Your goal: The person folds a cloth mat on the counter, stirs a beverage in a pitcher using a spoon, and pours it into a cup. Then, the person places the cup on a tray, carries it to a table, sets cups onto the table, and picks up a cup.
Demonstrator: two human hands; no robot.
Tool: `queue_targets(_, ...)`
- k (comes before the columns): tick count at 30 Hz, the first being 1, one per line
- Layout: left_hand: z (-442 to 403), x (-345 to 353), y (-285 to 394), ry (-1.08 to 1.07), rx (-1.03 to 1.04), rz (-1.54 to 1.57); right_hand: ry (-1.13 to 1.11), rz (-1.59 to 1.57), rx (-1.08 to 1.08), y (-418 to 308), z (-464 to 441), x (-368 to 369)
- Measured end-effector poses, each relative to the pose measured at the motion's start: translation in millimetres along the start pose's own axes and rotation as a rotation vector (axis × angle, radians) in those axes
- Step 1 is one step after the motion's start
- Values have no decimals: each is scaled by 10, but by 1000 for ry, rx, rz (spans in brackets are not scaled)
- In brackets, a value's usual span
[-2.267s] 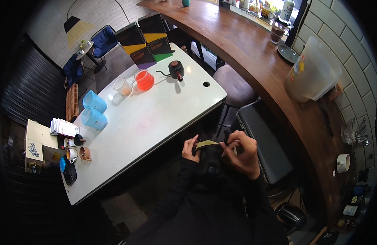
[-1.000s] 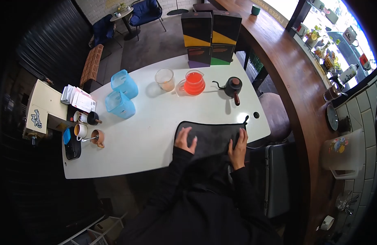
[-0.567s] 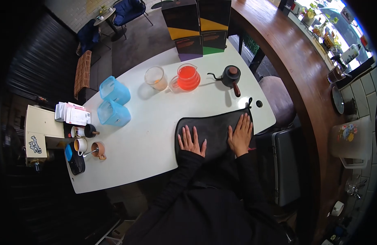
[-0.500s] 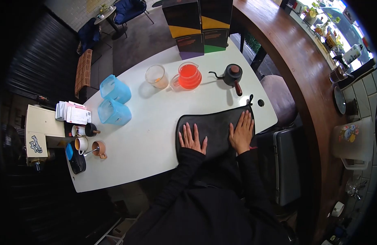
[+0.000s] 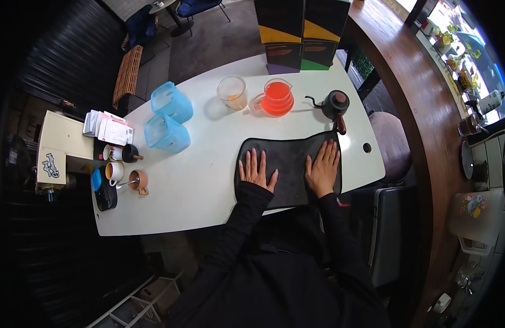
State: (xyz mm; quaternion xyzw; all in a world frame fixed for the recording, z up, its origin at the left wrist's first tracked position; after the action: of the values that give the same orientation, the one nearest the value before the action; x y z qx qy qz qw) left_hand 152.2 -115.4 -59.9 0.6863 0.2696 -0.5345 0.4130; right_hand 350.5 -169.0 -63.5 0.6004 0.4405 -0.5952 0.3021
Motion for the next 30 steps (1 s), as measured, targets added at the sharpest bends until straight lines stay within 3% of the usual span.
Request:
queue_targets(11, 70, -124, -539, 84, -98, -50, 26, -92, -212, -697, -178, 129)
queue_targets(30, 1004, -534, -1537, 164, -504, -146, -71, -289, -768, -2132, 118, 303)
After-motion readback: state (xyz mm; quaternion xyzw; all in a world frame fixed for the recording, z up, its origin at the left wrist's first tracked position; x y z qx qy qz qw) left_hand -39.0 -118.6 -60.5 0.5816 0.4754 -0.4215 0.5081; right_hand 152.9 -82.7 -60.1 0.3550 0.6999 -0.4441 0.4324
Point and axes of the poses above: each hand's wrist, its own z-axis away from the middle knuckle, its own x-axis out of the palm, y = z × x, the point moved 5 cm from there along -z, towards the middle knuckle, and after that the axes turned 6 degrees about -y, right-handed, at the moved point
